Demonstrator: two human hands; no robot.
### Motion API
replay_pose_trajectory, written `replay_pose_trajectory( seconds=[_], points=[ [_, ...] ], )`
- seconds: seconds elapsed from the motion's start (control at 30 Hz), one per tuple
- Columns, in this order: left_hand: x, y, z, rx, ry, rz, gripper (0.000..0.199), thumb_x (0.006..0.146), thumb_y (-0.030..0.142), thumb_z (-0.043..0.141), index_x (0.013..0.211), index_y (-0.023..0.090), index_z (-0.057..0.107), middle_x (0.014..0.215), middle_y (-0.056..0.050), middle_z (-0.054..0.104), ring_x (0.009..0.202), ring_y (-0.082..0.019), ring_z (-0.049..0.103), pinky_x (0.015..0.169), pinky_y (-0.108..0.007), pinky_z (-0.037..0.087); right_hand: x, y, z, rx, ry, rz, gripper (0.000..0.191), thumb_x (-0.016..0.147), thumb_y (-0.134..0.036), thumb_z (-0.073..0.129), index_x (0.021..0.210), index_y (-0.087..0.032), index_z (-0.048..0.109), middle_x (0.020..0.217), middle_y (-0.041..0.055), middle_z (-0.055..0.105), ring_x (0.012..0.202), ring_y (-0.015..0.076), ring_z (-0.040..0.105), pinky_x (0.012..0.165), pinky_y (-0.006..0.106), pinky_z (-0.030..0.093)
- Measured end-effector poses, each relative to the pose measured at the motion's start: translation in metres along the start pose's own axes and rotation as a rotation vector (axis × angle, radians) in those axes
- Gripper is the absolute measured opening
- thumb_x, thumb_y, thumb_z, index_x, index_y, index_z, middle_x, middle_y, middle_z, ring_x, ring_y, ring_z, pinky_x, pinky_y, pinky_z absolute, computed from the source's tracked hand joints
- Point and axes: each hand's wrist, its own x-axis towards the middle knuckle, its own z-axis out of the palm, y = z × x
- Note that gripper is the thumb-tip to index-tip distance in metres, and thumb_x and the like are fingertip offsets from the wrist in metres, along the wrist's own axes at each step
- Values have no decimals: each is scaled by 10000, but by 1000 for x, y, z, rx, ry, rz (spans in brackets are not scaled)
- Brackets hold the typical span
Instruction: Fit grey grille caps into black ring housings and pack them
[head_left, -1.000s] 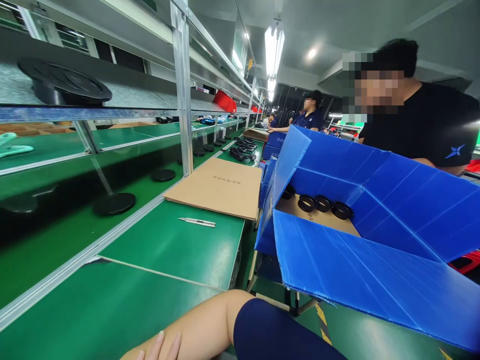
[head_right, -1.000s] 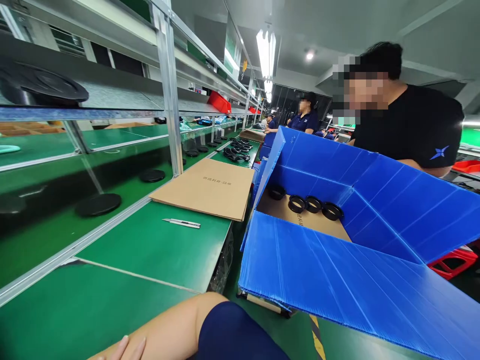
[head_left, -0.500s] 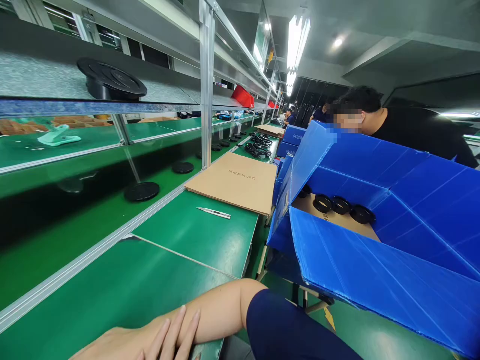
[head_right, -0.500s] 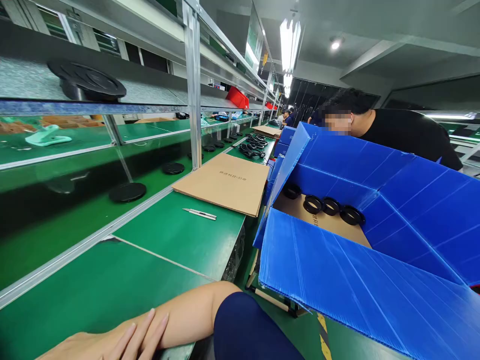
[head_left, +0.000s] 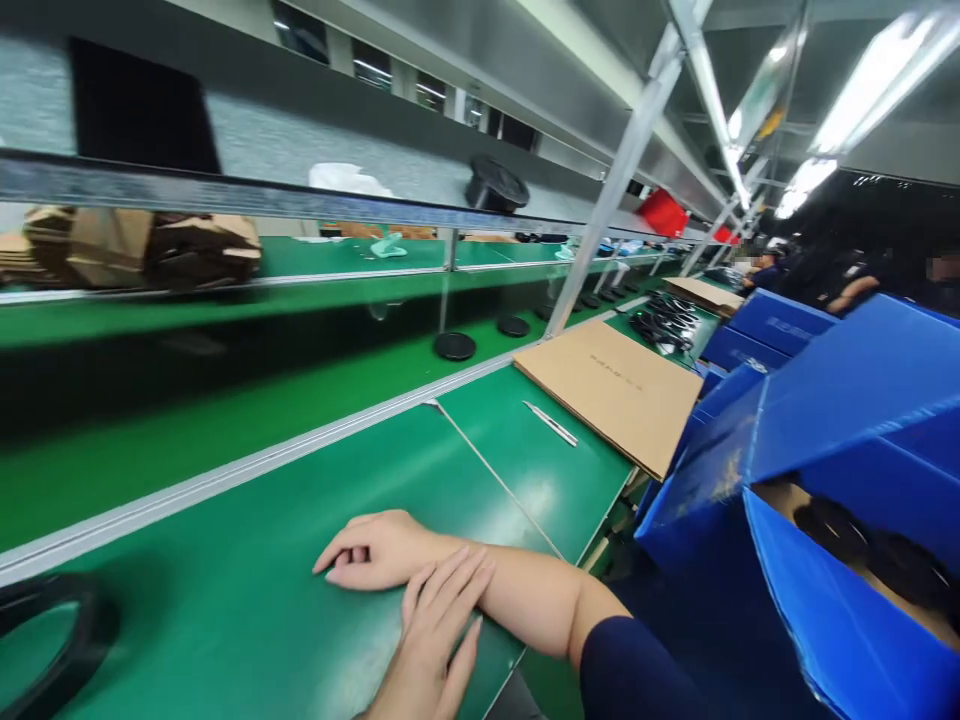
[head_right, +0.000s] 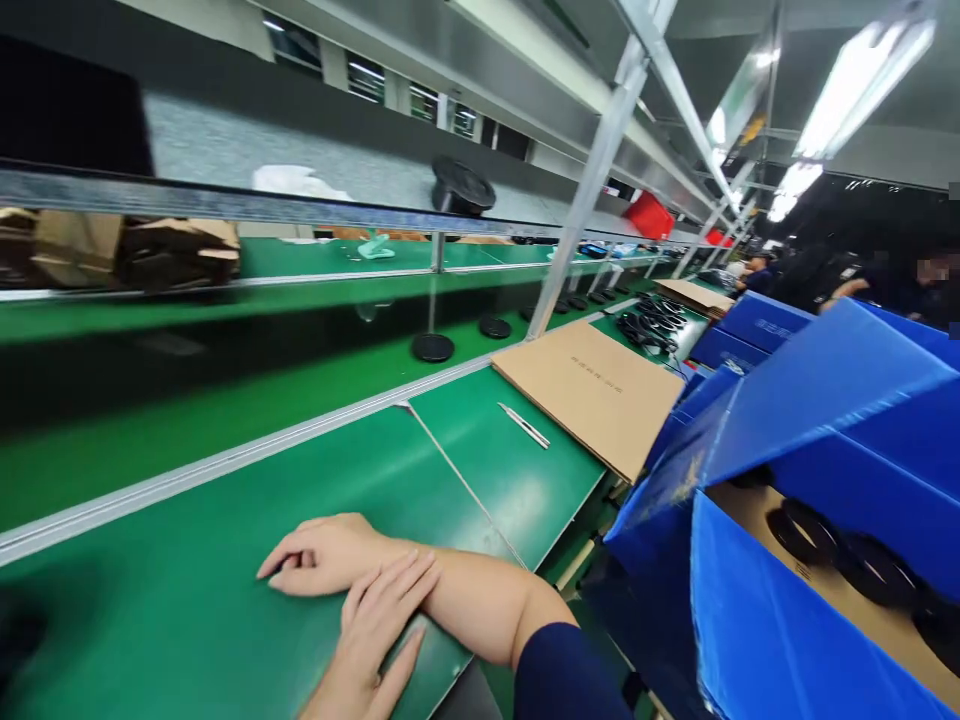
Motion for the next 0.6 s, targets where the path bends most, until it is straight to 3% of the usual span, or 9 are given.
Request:
replay_pose_trajectory(
  seconds=[0.1,0.2,0.27,0.33,0.43,0.5,0.6],
  points=[
    [0,-4,-2,-181,173,-149,508,954,122,518,1449,234,518,1329,-84,692,1252,-182,638,1068,-312,503,5,1,-4,508,30,173,186,868,-255,762,1026,-159,747,827,-3,666,712,105,582,669,213,473],
    [0,-8,-1,-283,233,-362,386,961,163,535,1326,246,630,1264,-75,716,1174,-184,685,1010,-299,564,28,-4,-38,846,211,432,226,784,-238,825,951,-103,751,823,63,694,677,147,627,604,241,530],
    [1,-12,1,-338,223,-470,347,961,200,539,1277,243,675,1236,-80,727,1123,-196,709,990,-318,585,51,-4,-81,871,472,565,140,817,-159,786,916,-78,731,772,62,673,596,129,600,546,224,517],
    [2,-15,4,-406,214,-557,330,953,236,546,1243,235,704,1205,-95,735,1059,-208,729,952,-333,607,76,3,-136,822,736,587,72,931,-107,655,989,-90,694,768,22,638,577,93,571,542,186,501],
    [4,-20,9,-512,224,-664,322,929,251,555,1200,217,727,1129,-110,746,969,-210,740,893,-331,626,102,25,-213,720,1101,609,139,1047,-184,566,1161,-125,618,907,16,627,654,90,587,578,185,525],
    [3,-22,13,-567,224,-704,318,920,241,551,1181,215,731,1090,-108,745,945,-205,735,873,-317,625,110,45,-246,667,1246,643,211,1056,-281,599,1206,-133,598,1002,40,628,726,117,614,607,220,553],
    [0,-24,16,-623,197,-703,333,930,224,540,1213,245,715,1101,-94,741,954,-194,725,862,-295,614,118,74,-265,648,1299,672,261,1039,-338,639,1195,-131,611,1040,58,633,786,146,638,655,265,583]
  ],
)
